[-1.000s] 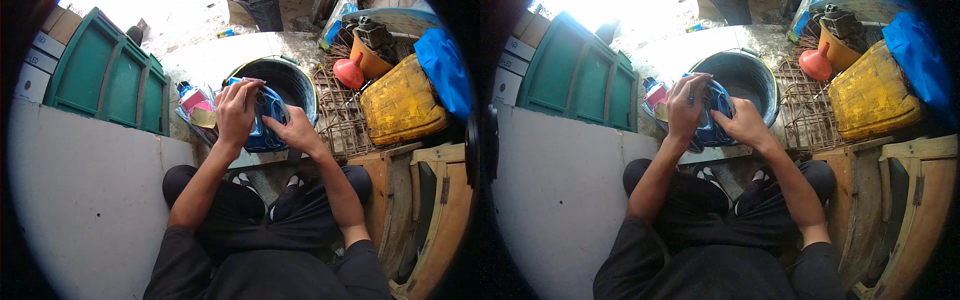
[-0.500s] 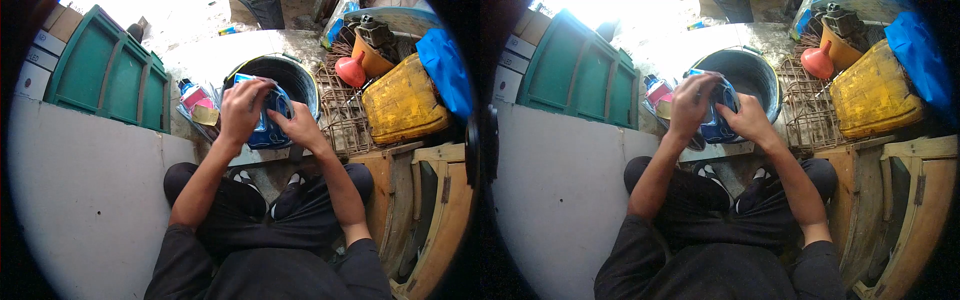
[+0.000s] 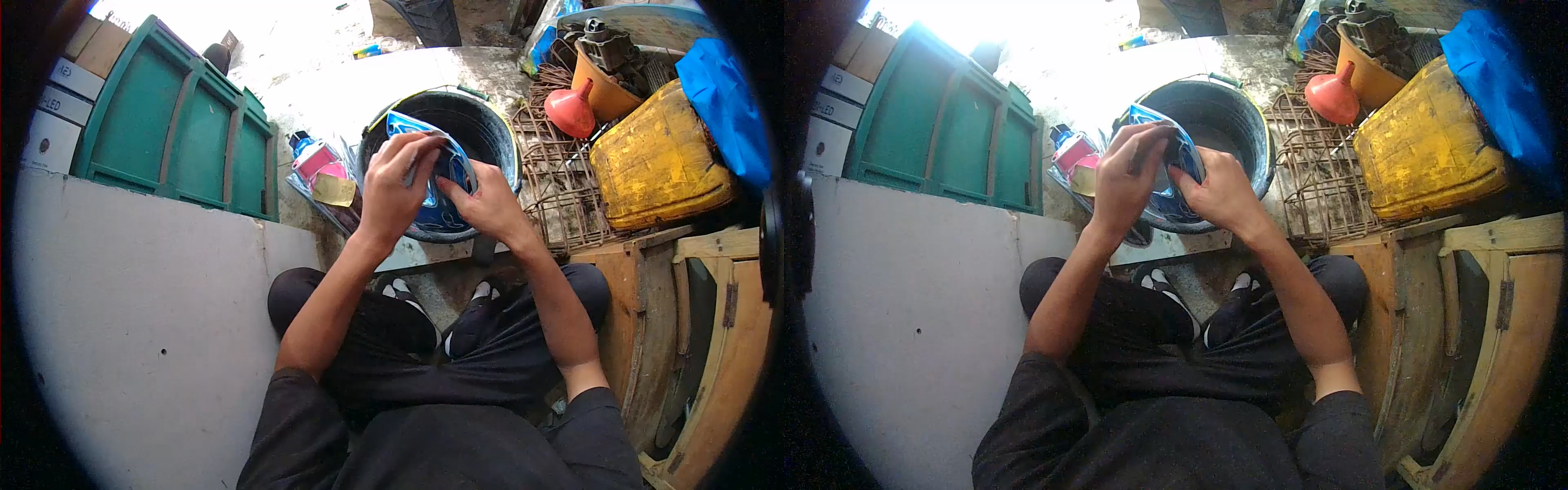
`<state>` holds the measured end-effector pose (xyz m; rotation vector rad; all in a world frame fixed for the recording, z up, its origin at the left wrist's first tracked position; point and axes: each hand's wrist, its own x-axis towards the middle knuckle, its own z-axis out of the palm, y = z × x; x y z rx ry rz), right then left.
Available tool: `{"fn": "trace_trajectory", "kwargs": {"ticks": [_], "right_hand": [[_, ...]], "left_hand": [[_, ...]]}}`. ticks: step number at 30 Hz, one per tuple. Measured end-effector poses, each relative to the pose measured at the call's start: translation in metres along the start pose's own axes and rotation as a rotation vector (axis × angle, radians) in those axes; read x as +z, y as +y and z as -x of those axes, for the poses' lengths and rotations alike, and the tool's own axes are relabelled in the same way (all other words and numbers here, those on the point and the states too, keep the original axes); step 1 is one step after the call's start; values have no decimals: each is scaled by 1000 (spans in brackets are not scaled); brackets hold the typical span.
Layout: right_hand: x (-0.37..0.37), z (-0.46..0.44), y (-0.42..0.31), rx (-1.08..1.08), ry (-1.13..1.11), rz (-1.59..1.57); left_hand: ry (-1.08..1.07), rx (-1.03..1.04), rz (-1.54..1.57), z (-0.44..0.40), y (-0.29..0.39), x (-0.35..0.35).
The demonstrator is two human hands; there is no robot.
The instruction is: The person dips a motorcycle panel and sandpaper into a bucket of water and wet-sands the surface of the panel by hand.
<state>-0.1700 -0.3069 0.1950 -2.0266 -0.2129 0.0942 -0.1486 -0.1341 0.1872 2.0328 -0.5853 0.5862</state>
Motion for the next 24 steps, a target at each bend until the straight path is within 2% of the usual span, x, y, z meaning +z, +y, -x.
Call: {"fn": "trace_trajectory", "kwargs": {"ticks": [3,5,6,7,9,10,13,16,17,19,20,21,24], "right_hand": [[1,1,3,-60,36,-24],[-1,1,-3,28,-16,-44],[0,1,0,27,-15,-45],[2,0,5,-29,6,-3],[3,-2,7,-86,28,40],[3,-2,6,-55,8,3],[4,1,1,23,-31,-39],[6,-3,6,-109,13,-19],[5,-2,6,-106,10,-10],[5,2,5,-93,1,1],[6,1,3,-44,-19,-12],[6,0,1,1,-37,-26],[4,-2,3,-58,-14,-2]], "left_hand": [[0,62,-7,2,0,4],[87,-157,95,2,-1,7],[99,-69,49,2,-1,8],[100,-67,47,4,0,9],[73,125,-63,9,6,11],[120,136,-114,7,-1,13],[151,-72,-32,2,-12,10],[104,100,24,8,6,12],[104,98,26,5,6,11],[109,4,-81,0,-1,7],[149,-84,-40,-3,-4,6],[148,-81,-41,-1,-4,7],[106,57,108,8,8,14]]}}
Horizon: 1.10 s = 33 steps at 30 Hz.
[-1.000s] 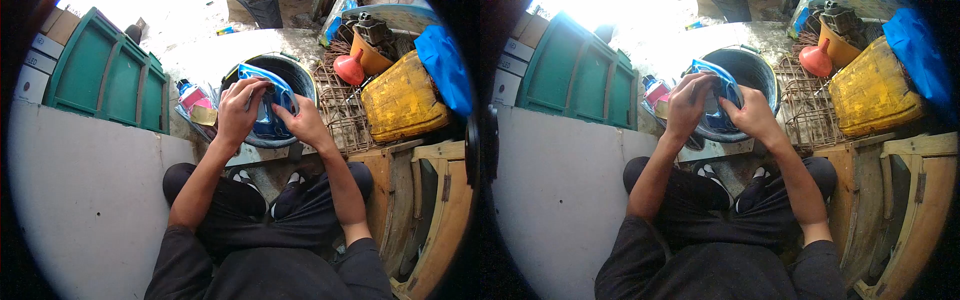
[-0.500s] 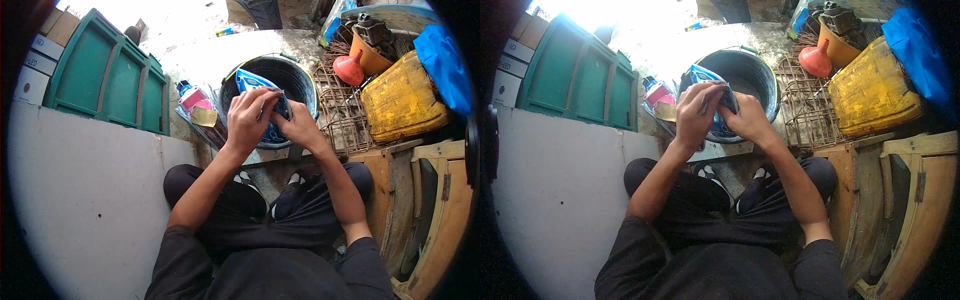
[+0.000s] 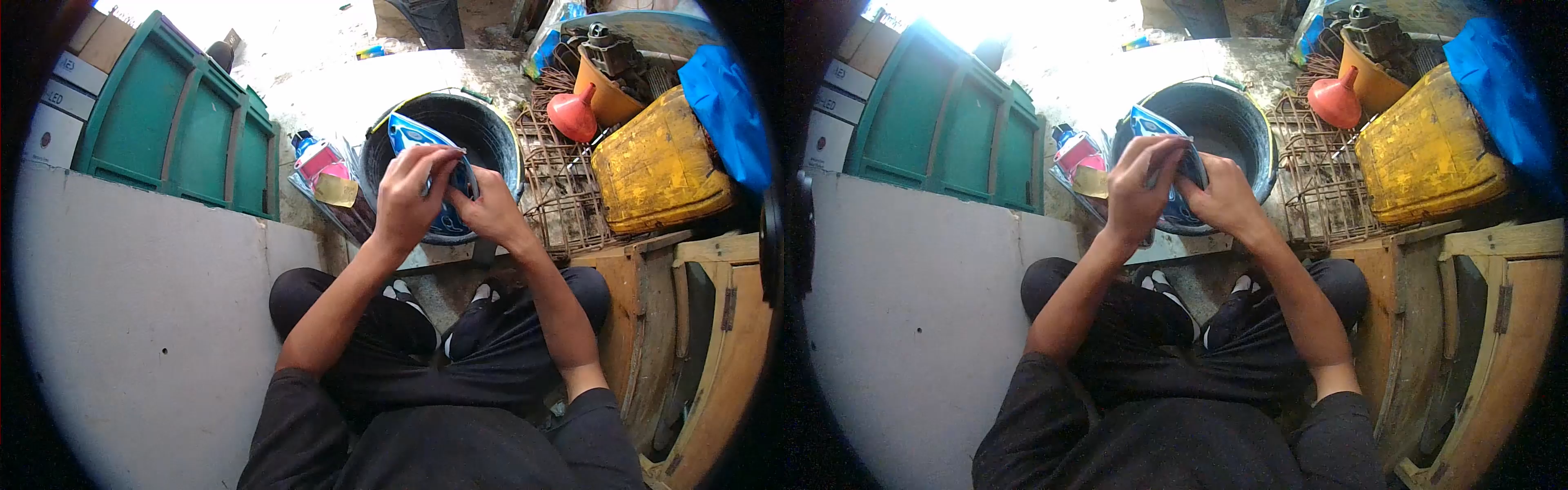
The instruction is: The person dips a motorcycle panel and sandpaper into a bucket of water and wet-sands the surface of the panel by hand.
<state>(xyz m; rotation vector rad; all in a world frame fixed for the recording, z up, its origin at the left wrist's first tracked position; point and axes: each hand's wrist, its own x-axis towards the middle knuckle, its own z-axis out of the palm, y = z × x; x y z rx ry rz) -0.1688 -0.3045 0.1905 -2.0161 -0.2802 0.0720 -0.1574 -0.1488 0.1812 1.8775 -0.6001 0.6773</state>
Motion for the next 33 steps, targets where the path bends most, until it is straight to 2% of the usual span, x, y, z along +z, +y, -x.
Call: {"fn": "trace_trajectory", "kwargs": {"ticks": [1,3,4,5,7,8,10,11,12,13,15,17,19,20,21,23,24,25,27,28,29,31,33], "right_hand": [[1,2,2,-30,26,12],[3,3,2,-24,30,-19],[3,3,-1,18,5,-27],[2,2,-3,57,-18,-37],[2,1,1,40,-12,-40],[2,1,4,-20,13,-26],[3,3,1,-67,33,-9],[3,3,-3,0,3,-23],[2,3,-7,63,-23,-37],[1,3,-6,61,-20,-38],[-1,3,-3,-27,-19,3],[0,3,-3,-4,-18,22],[2,3,-2,31,-16,-75],[2,3,-6,47,-21,-74],[1,3,-4,45,-18,-75],[2,2,3,-71,10,-4],[2,1,3,-71,11,-6],[1,0,3,-48,11,-8],[1,4,1,-17,6,-8],[1,4,-3,20,-16,-36],[1,3,-6,54,-36,-67],[-1,1,-1,13,-40,-34],[-1,3,0,-36,-4,3]], "left_hand": [[0,-3,1,-2,-1,-1],[14,-141,-143,-7,-6,-5],[64,-267,-38,-10,-7,-6],[62,-264,-39,-9,-8,-5],[8,-56,-32,-5,-3,-5],[1,-49,9,0,1,-2],[20,-96,-55,-8,-9,-5],[38,-139,-119,-9,-12,-6],[65,-280,-15,-14,-6,-8],[63,-278,-15,-11,-5,-8],[-6,-47,-18,-5,0,-5],[-7,-29,8,-4,-1,-4],[39,-169,-133,-12,-6,-7],[70,-354,50,-14,-4,-8],[69,-350,49,-12,-4,-8],[-27,-4,-40,-2,-2,-5],[-38,27,6,0,4,-2],[-40,23,8,-2,2,-4],[9,-140,-140,-8,-5,-5],[76,-365,25,-14,0,-6],[74,-361,24,-12,0,-5],[23,-81,-26,-3,2,-3],[9,-47,26,0,2,0]]}}
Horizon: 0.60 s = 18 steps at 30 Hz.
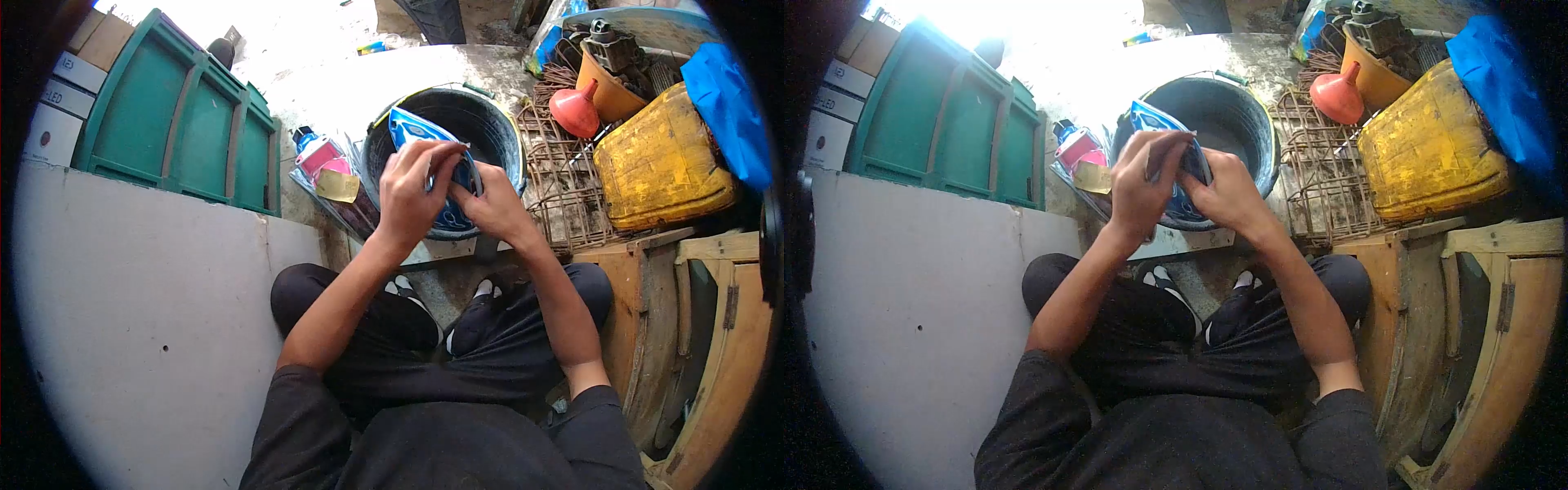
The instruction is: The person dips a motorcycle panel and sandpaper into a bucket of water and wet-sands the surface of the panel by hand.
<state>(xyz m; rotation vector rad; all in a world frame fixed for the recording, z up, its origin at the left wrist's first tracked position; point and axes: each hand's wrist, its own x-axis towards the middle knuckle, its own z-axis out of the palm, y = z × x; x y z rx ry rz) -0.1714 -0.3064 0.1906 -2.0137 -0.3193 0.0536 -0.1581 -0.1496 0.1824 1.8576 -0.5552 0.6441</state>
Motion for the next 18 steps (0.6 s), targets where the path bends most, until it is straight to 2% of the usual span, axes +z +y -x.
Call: {"fn": "trace_trajectory", "kwargs": {"ticks": [2,3,4,6,7,8,10,11,12,14,15,16,18], "right_hand": [[2,1,-2,14,11,-25],[2,1,-5,57,-8,-47],[1,0,-8,97,-25,-69],[0,-1,-3,57,-21,-40],[-1,-1,-2,26,0,-15],[0,0,0,1,19,10],[3,2,1,-5,20,1],[4,2,-2,30,5,-39],[4,0,-5,61,-7,-80],[0,-1,-6,66,-25,-61],[-1,-1,-3,28,-7,-33],[0,0,1,-5,10,-4],[4,1,6,-16,29,-19]], "left_hand": [[29,-115,-160,-7,-6,-2],[87,-278,-25,-10,-6,-3],[103,-298,24,-9,-7,-3],[11,-2,-71,-2,-2,-3],[-2,41,11,1,0,1],[-2,40,11,1,-3,1],[50,-135,-135,-7,-3,-2],[106,-293,-16,-10,-8,-3],[93,-291,-60,-11,-10,-6],[37,0,-67,-1,-9,-3],[-1,39,20,2,-2,1],[6,100,-50,2,-2,2],[0,-14,-232,-5,-11,-3]]}}
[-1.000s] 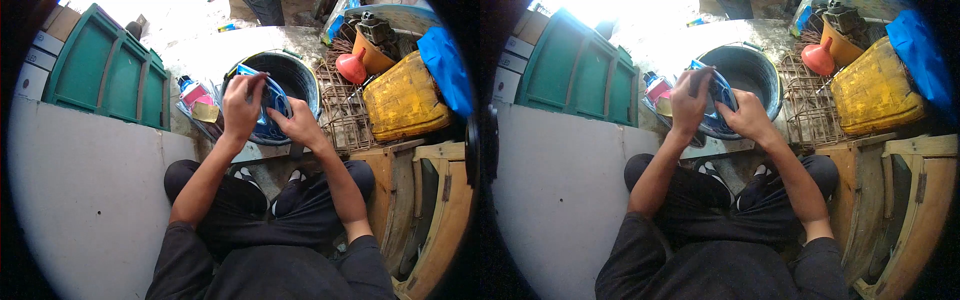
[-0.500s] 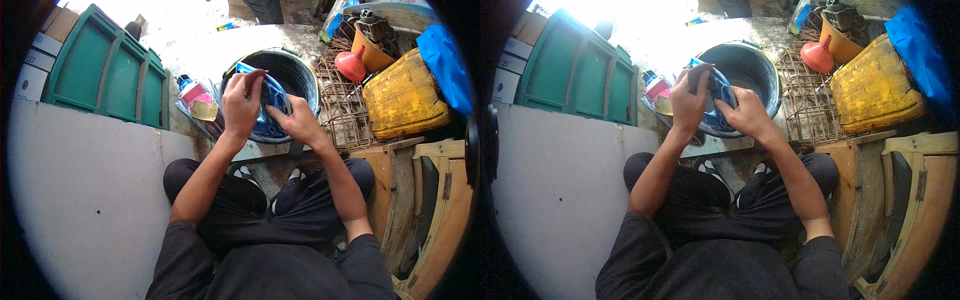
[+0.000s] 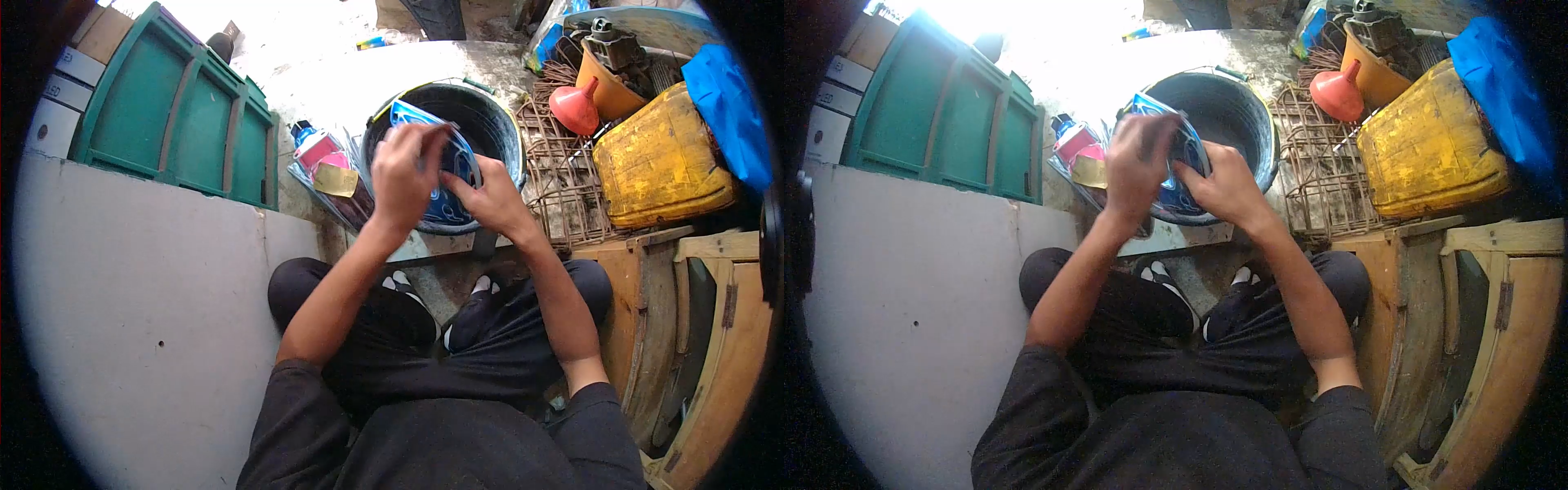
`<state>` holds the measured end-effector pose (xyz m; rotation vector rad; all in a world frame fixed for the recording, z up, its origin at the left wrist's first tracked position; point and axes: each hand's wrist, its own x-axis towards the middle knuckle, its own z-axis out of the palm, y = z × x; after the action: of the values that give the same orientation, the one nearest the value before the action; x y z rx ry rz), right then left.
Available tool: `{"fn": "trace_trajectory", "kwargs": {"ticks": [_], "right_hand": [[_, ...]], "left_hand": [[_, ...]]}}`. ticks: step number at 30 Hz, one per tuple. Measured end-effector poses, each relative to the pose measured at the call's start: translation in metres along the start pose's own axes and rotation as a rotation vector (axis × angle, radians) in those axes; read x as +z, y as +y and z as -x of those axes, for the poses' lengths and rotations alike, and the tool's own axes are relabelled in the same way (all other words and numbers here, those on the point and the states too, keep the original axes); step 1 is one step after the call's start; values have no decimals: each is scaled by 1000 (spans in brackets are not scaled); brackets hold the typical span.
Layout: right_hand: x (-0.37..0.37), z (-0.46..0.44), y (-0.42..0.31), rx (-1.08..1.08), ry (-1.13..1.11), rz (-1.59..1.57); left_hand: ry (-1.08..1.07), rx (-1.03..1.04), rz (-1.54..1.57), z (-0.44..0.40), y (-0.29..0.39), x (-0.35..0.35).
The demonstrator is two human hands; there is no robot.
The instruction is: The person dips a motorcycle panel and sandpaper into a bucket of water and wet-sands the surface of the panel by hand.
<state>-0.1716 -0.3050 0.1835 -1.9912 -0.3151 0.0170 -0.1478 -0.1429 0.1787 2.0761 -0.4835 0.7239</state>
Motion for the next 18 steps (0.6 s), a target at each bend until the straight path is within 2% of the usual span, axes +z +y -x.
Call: {"fn": "trace_trajectory", "kwargs": {"ticks": [1,2,4,6,8,10,12,14,15,16,18], "right_hand": [[0,0,-5,42,-18,-24],[0,-1,-9,79,-33,-50],[-2,-1,-9,88,-42,-52],[-6,0,-6,43,-32,13],[-4,1,-5,56,-26,14],[-2,0,-11,84,-34,-91],[0,-1,-5,73,-35,-87],[-4,-2,1,-2,-36,53],[-6,0,-3,51,-35,14],[-5,0,-5,59,-38,16],[-2,-1,-8,86,-25,-102]], "left_hand": [[64,-203,91,-4,-2,1],[43,-255,95,-8,-6,-4],[8,2,68,-2,-2,-5],[14,125,253,5,10,3],[2,110,45,2,0,0],[79,-293,173,-8,-4,-2],[86,-75,-5,-3,-15,0],[13,96,185,6,7,1],[-10,137,170,7,9,2],[-12,130,175,5,6,2],[34,-124,39,-3,-6,-1]]}}
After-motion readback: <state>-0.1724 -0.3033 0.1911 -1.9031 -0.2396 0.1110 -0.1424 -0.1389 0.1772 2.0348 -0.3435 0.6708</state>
